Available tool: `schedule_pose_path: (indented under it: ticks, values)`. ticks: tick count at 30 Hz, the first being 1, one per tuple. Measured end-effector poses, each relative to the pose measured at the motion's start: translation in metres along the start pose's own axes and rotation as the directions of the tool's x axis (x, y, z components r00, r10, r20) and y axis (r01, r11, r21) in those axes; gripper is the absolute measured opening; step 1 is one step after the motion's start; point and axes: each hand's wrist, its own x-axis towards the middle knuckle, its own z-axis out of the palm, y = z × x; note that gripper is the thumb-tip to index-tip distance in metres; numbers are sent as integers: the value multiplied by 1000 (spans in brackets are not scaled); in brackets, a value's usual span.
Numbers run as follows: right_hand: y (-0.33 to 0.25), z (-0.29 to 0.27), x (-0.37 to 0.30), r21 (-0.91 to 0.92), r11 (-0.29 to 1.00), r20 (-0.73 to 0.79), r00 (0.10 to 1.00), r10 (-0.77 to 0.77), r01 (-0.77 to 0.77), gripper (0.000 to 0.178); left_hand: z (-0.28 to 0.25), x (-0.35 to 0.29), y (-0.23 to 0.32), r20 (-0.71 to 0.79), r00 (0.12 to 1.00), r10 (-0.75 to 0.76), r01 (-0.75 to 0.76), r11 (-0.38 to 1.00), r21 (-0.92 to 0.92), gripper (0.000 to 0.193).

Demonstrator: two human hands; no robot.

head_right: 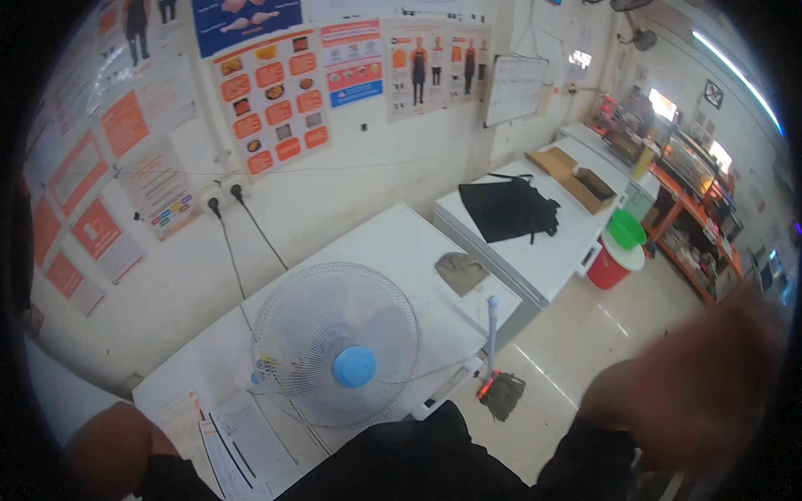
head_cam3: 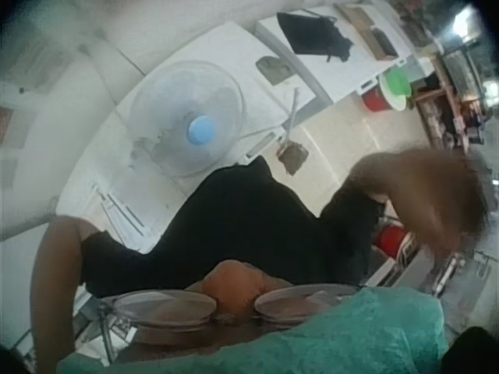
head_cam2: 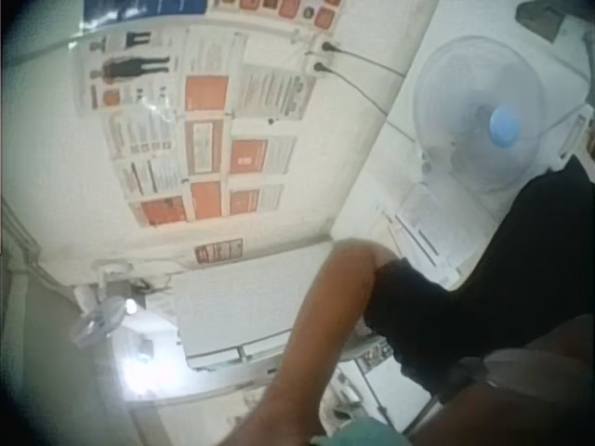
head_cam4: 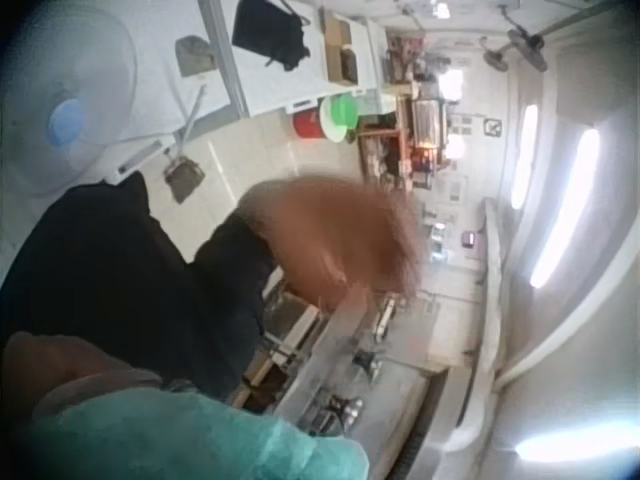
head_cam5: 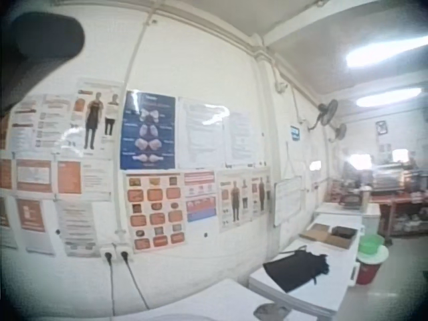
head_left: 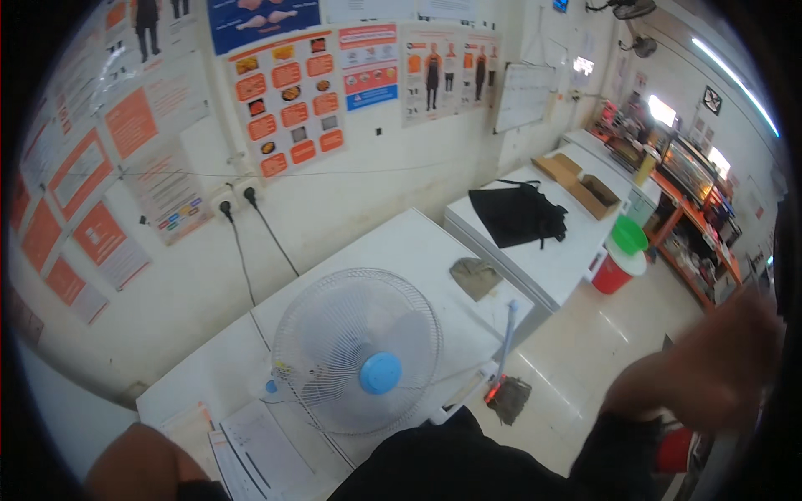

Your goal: The person assembles an electric fan by mounting the fan blade and grilles onto the motor housing and securing the grilles together with ties by hand.

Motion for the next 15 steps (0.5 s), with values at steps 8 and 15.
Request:
schedule_pose_path:
  ticks: [8,15]
  values:
    - [49,15,-355,-746,30,253,-241,937,-666,27,16,-40,-33,82,980,-180,189,975,-115,50]
    - [70,30,-499,-844,-118,-113,-43,993,-523,18,39,-28,-58,156,976,-153,171,980,-106,51]
